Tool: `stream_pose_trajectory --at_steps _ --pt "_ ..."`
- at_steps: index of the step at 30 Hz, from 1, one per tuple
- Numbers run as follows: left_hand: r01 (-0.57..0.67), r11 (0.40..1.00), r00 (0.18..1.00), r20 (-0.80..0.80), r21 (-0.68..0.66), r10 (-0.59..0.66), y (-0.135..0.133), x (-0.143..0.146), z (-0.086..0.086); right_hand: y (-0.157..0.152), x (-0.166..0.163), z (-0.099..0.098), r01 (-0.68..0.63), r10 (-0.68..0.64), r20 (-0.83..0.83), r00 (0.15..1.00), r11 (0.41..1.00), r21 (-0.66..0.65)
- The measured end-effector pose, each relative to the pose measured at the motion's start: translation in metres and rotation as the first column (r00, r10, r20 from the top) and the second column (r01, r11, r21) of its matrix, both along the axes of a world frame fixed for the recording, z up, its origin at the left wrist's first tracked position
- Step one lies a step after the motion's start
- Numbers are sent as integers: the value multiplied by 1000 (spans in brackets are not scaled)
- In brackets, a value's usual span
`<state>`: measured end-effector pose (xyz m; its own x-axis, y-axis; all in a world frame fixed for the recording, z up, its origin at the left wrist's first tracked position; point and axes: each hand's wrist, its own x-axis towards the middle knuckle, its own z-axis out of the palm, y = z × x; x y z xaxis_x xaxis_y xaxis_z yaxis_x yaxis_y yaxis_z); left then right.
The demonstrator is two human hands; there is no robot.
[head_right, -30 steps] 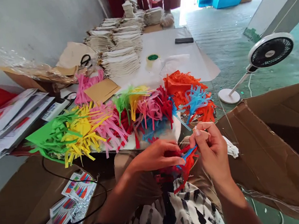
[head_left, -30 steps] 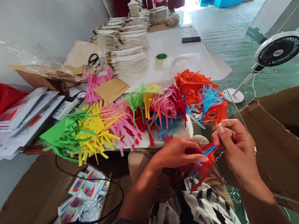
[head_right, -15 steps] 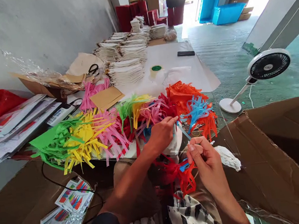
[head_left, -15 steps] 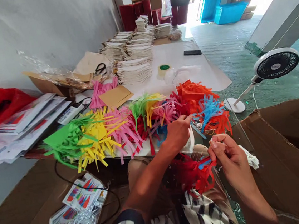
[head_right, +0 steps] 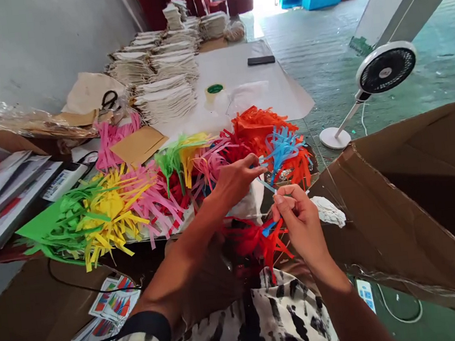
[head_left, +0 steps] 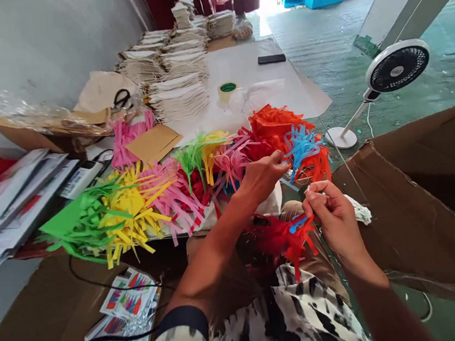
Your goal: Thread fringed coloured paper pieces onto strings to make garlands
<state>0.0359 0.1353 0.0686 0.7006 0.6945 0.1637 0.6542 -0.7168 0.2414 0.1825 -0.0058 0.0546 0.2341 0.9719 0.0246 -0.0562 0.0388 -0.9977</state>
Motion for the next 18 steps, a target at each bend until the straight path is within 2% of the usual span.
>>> stream_pose_trajectory --at_steps 2,5,8,11,13,15,16,18 --pt "-13 999 1000 -1 -39 13 8 14 -7 -2 1 3 14 -14 -3 1000 1000 -1" --pt "-52 995 993 98 -89 61 19 24 -12 -7 5 5 35 -35 -8 999 999 -8" --pt "-1 999 968 252 -40 11 26 21 -5 -9 8 5 48 -48 -6 999 999 -8" --pt "88 996 847 527 -5 -72 32 15 10 -10 9 4 57 -57 -20 998 998 -8" --pt "81 996 720 693 -32 -36 36 14 18 -9 9 4 62 -62 -38 997 998 -7" --pt "40 998 649 760 -57 18 41 16 20 -9 9 4 67 -67 -56 996 998 -3" --pt "30 998 649 761 -49 17 42 17 18 -9 8 4 71 -71 -64 995 997 -1" --pt "56 998 706 707 11 -47 43 20 12 -8 7 4 77 -77 -77 994 997 -5"
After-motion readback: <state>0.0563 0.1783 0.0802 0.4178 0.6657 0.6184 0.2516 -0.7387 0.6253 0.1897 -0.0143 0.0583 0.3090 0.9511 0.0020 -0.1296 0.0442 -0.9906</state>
